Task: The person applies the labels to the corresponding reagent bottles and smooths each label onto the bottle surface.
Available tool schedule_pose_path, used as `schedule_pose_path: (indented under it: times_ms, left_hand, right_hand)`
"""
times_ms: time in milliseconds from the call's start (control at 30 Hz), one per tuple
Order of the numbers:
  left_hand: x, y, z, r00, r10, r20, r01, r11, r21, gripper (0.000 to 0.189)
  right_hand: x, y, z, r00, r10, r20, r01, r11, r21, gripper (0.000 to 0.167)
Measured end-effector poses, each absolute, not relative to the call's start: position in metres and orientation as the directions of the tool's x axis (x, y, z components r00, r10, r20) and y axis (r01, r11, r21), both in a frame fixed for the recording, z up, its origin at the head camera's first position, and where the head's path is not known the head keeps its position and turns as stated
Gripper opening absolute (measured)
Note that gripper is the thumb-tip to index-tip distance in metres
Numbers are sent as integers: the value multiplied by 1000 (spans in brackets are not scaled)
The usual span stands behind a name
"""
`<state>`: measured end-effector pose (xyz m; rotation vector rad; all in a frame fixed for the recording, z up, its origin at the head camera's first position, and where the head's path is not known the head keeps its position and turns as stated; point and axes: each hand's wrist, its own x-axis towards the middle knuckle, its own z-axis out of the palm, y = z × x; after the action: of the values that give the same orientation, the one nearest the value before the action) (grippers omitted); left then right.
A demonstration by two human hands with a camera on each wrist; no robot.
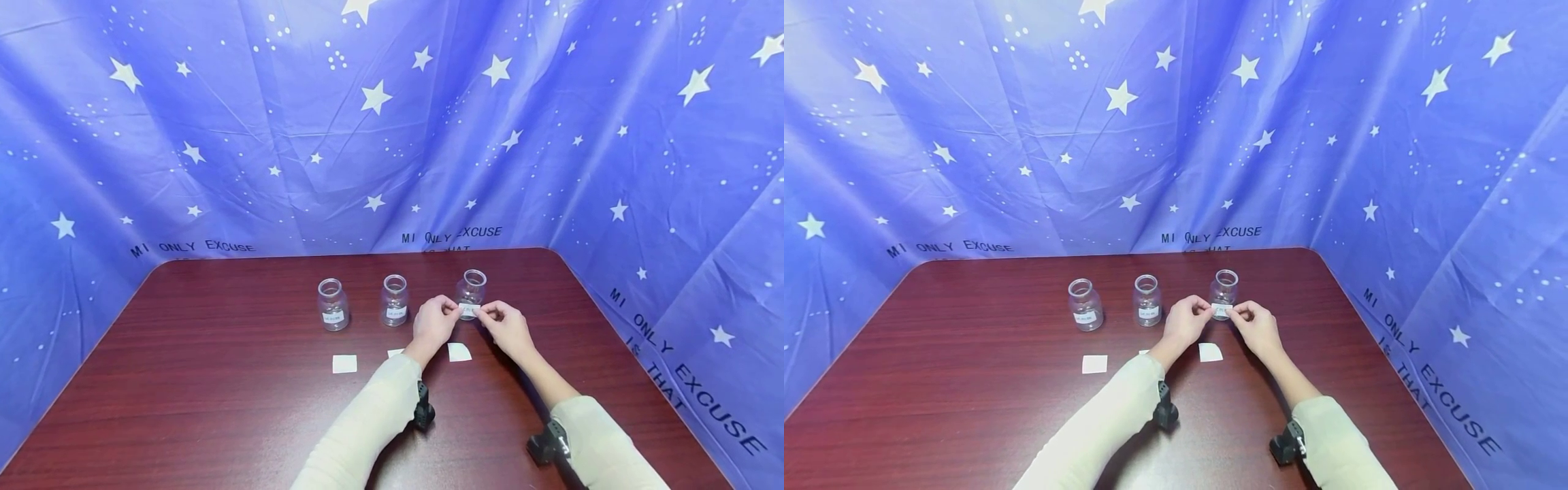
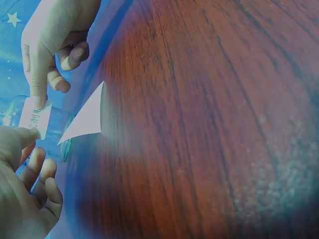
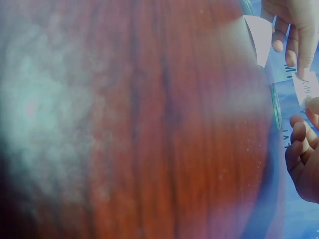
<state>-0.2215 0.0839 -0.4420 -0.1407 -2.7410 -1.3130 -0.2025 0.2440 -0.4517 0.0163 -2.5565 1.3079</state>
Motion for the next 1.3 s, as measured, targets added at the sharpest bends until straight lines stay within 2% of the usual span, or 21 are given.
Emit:
schedule_pose_path:
  times_ms: [733,967,1300]
  left_hand:
    - [-222,87,-444,-995,27,93,90,614,784,11]
    - [-223,85,-443,-992,22,126,113,608,786,13]
    - [-224,84,-443,-992,23,123,114,583,805,36]
  right_hand:
    - [-204,246,-456,-951,163,261,-108,618,-779,25]
    - [-204,246,-453,-945,183,270,-111,597,-794,29]
    - [-207,242,-452,-960,164,228,-96,572,-815,50]
